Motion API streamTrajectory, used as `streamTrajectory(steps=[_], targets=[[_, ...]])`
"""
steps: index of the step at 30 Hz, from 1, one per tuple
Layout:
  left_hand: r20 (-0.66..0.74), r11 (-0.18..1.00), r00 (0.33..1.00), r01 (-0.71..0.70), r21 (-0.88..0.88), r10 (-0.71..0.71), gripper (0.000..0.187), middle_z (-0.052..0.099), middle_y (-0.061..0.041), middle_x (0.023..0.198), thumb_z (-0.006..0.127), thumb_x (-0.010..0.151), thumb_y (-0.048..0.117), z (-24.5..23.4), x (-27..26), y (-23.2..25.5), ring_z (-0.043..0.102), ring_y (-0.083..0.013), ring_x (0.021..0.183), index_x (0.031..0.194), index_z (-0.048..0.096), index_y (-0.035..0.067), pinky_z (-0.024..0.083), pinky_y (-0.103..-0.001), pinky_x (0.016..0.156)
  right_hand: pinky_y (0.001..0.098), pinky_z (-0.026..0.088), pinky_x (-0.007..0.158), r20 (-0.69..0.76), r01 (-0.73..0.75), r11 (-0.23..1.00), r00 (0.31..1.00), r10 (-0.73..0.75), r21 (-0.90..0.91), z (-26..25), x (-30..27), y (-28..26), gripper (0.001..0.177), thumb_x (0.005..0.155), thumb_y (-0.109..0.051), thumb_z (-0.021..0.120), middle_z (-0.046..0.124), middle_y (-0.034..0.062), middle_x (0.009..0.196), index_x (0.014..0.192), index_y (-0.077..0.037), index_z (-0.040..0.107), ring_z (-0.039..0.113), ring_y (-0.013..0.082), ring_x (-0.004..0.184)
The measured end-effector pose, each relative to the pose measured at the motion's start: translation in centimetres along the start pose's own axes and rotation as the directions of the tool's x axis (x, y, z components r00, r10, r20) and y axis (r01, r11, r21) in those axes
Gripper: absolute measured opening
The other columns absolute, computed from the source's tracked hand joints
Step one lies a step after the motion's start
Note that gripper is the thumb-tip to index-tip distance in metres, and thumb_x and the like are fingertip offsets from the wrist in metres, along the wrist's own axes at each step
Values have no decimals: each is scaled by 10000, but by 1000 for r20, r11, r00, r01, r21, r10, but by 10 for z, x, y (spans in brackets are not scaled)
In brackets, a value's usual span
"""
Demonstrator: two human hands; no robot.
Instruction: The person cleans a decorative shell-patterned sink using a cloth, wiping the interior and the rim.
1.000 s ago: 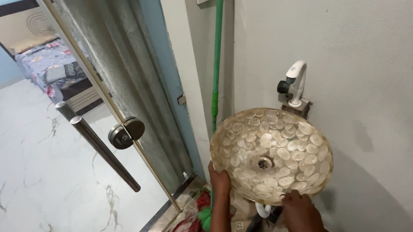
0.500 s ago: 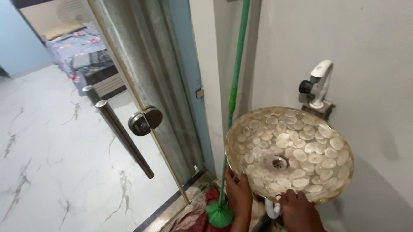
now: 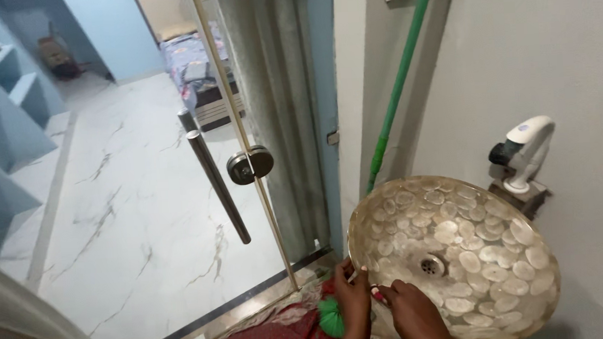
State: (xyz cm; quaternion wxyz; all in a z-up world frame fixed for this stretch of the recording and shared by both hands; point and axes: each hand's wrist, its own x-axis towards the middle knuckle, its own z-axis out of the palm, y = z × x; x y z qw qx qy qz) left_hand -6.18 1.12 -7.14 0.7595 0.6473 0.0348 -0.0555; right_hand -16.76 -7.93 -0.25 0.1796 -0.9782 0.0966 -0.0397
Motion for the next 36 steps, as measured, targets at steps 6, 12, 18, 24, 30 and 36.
streamTrajectory(steps=[6,12,18,24,30,36], targets=[[-141,995,988,55,-83,-66,273,747,-121,960,669,939,177,15,4,2,643,-224,647,1152,651,8,510,-342,555,471,515,742,62,152,978,985,-162,144,0,39,21,201,946,-219,639,669,138,886,967,-78,781,661,347,824],[-175,940,984,-88,-330,31,276,676,-122,798,680,1004,218,20,4,1,617,-162,633,1030,617,-49,504,-313,536,367,373,447,270,-253,560,961,53,789,-5,71,13,241,986,-185,652,643,108,625,1012,-1,806,507,172,456],[-355,991,926,-112,77,132,240,737,-67,865,655,965,272,18,12,-12,676,-155,754,986,687,35,542,-321,699,294,485,458,60,-63,591,998,25,804,-18,103,5,228,956,-165,659,755,50,701,1075,-36,805,640,115,496],[-281,997,958,-28,77,49,191,719,-117,810,698,907,175,-7,43,-16,628,-197,733,919,716,-15,517,-343,712,287,546,655,-259,159,432,948,183,888,-33,164,18,249,954,-131,657,796,48,876,1163,-46,761,689,121,727],[-272,998,961,-32,53,45,212,776,-76,861,743,831,163,1,52,11,687,-168,780,964,773,0,539,-302,749,342,571,727,-409,251,727,912,44,639,-30,163,44,291,966,-82,594,757,107,995,1208,-87,754,731,235,802],[-291,970,955,119,210,-54,209,785,-85,850,797,816,205,7,55,46,678,-167,763,926,806,28,528,-305,753,343,575,825,-428,330,760,901,-75,560,-21,168,32,296,963,-80,579,755,112,1051,1212,-90,739,748,247,933]])
